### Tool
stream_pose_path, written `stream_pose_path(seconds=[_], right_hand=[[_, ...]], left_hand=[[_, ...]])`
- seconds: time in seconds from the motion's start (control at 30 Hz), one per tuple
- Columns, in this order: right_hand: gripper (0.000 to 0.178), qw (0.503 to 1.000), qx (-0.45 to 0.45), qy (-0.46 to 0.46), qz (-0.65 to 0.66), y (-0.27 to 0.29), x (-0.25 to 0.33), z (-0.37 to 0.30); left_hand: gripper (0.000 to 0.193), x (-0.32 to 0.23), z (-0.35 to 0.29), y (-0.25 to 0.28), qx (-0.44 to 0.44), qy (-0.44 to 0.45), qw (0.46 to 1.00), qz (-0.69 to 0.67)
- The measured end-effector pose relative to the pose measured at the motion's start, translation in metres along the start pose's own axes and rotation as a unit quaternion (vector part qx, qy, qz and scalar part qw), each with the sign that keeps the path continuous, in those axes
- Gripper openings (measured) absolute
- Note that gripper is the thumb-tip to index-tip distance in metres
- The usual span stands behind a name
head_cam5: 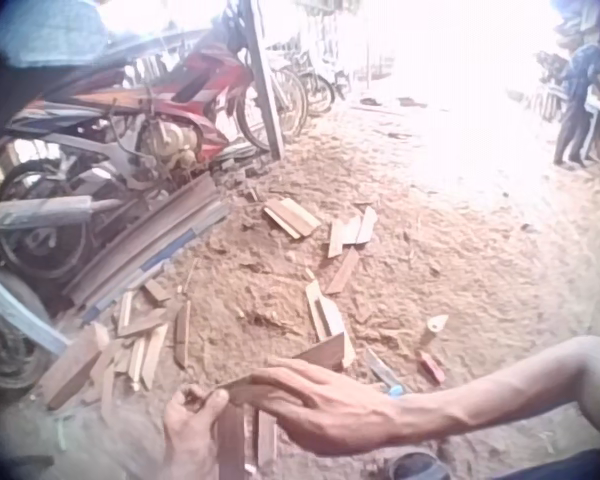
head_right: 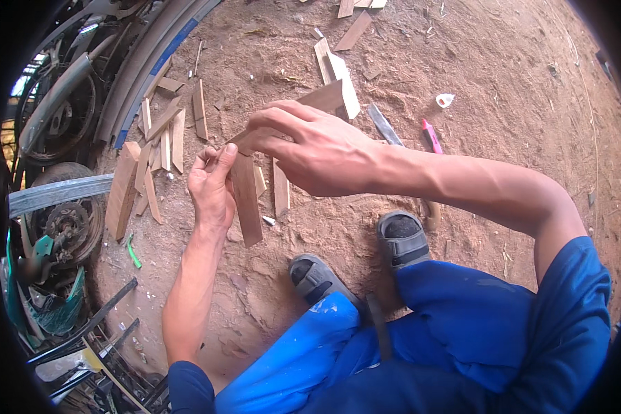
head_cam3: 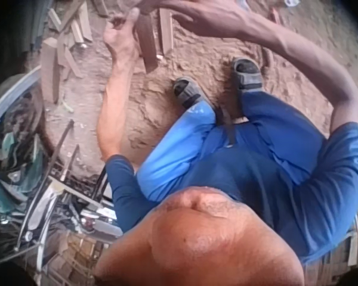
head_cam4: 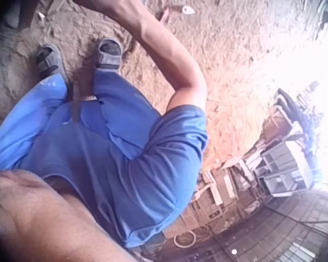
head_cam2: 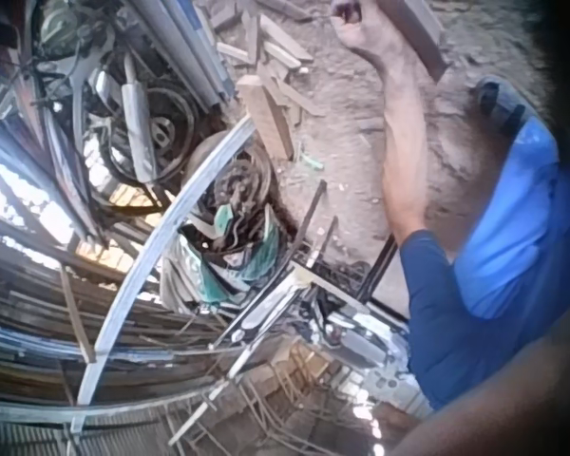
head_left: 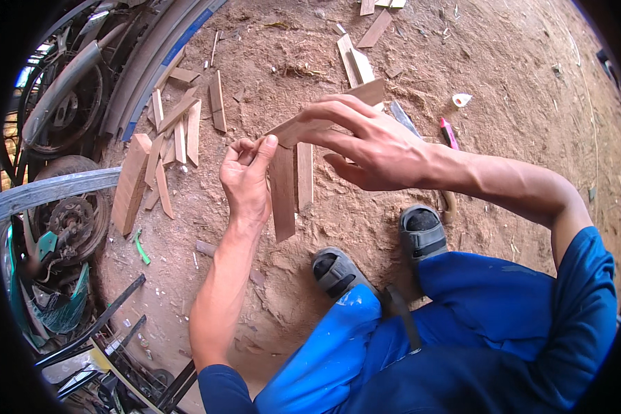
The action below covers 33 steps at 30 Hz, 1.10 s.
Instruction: The person assembles a wood frame by applying adhesive to the ends of wood pieces and joining them together by hand on the ground, using a utility knife to trim edges.
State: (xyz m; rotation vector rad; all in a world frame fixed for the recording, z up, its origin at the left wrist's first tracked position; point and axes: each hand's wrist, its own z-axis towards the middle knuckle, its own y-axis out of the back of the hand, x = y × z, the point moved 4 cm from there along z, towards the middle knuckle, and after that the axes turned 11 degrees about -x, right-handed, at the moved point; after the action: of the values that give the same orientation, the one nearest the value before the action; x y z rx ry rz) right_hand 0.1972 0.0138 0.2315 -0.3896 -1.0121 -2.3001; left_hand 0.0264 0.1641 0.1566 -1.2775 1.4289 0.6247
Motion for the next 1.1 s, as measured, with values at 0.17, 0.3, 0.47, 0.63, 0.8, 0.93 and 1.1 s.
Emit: stream_pose_path(seconds=[0.17,0.3,0.47,0.63,0.8,0.93,1.1], right_hand=[[0.033,0.927,0.131,-0.321,0.142,0.001,-0.013,-0.026],[0.065,0.864,0.150,-0.421,0.231,-0.024,-0.003,-0.033],[0.043,0.804,0.021,-0.464,0.370,-0.048,0.005,-0.024],[0.033,0.850,-0.022,-0.440,0.289,-0.044,0.004,-0.020],[0.035,0.850,-0.029,-0.422,0.313,-0.041,0.001,-0.025],[0.034,0.838,0.019,-0.445,0.316,-0.034,-0.006,-0.030],[0.034,0.759,0.050,-0.498,0.417,-0.034,-0.007,-0.037]], left_hand=[[0.024,-0.013,0.003,0.005,-0.062,-0.010,0.997,-0.041],[0.022,-0.019,-0.007,-0.013,-0.068,-0.009,0.992,-0.103],[0.019,-0.020,-0.017,-0.041,-0.052,0.006,0.991,-0.120],[0.024,-0.028,-0.018,-0.032,0.001,0.002,0.993,-0.115],[0.020,-0.015,-0.017,-0.020,0.002,0.026,0.992,-0.123],[0.018,0.002,-0.020,-0.012,-0.014,0.049,0.989,-0.140],[0.018,0.014,-0.024,-0.004,-0.002,0.066,0.989,-0.132]])
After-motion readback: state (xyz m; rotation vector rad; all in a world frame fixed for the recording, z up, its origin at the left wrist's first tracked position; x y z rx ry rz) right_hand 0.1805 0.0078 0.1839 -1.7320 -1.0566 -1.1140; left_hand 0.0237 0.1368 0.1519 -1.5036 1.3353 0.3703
